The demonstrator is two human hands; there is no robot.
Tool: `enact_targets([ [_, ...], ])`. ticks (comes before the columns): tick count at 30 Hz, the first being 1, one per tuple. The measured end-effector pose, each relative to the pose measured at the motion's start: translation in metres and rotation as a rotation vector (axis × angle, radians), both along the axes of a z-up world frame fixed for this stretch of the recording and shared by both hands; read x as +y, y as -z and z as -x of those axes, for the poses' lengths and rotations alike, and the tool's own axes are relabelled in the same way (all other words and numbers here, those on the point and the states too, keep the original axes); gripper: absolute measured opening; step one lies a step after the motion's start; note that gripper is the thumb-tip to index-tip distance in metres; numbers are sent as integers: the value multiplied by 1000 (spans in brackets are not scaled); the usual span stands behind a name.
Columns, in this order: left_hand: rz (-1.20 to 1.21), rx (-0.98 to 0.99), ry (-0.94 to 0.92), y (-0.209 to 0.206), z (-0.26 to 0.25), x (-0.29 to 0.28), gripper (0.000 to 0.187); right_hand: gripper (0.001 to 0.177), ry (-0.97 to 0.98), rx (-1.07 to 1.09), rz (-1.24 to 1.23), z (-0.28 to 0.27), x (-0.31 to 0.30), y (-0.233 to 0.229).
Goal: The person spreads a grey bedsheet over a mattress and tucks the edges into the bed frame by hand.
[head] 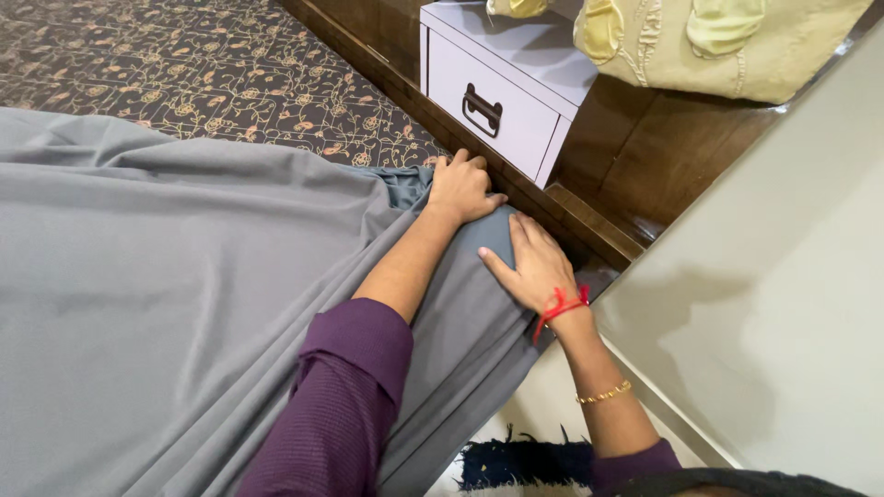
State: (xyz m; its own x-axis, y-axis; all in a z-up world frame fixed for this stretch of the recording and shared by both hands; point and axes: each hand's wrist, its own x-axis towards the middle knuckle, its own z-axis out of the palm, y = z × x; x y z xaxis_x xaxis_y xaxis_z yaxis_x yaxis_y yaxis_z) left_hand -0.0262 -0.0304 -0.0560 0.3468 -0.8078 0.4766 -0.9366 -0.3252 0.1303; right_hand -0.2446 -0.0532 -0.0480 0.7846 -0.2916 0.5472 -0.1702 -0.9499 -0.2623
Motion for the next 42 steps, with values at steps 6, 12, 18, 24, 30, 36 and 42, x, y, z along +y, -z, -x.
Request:
enact_targets([
  [6,2,-152,-61,20,1,-13,35,94,284,403,-92,-43,-3,-16],
  [12,-113,71,11,-4,-14,10,37,99,280,566,-192,-52,-20,-33],
  [18,-374,146,-424,-83,-53,133,84,114,317,674,-114,-86,-18,-24],
  [24,-664,348,-303,-73,-81,161,52,87,401,365,-7,-91,-8,8],
  [30,-200,164,-457,-42,-145,81,25,66,428,233,4,-88,-4,10],
  [36,142,68,-382,24,-185,64,18,57,443,134,32,-85,2,9],
  [42,10,146,-211,57,-207,84,34,45,344,-37,152,-84,5,7],
])
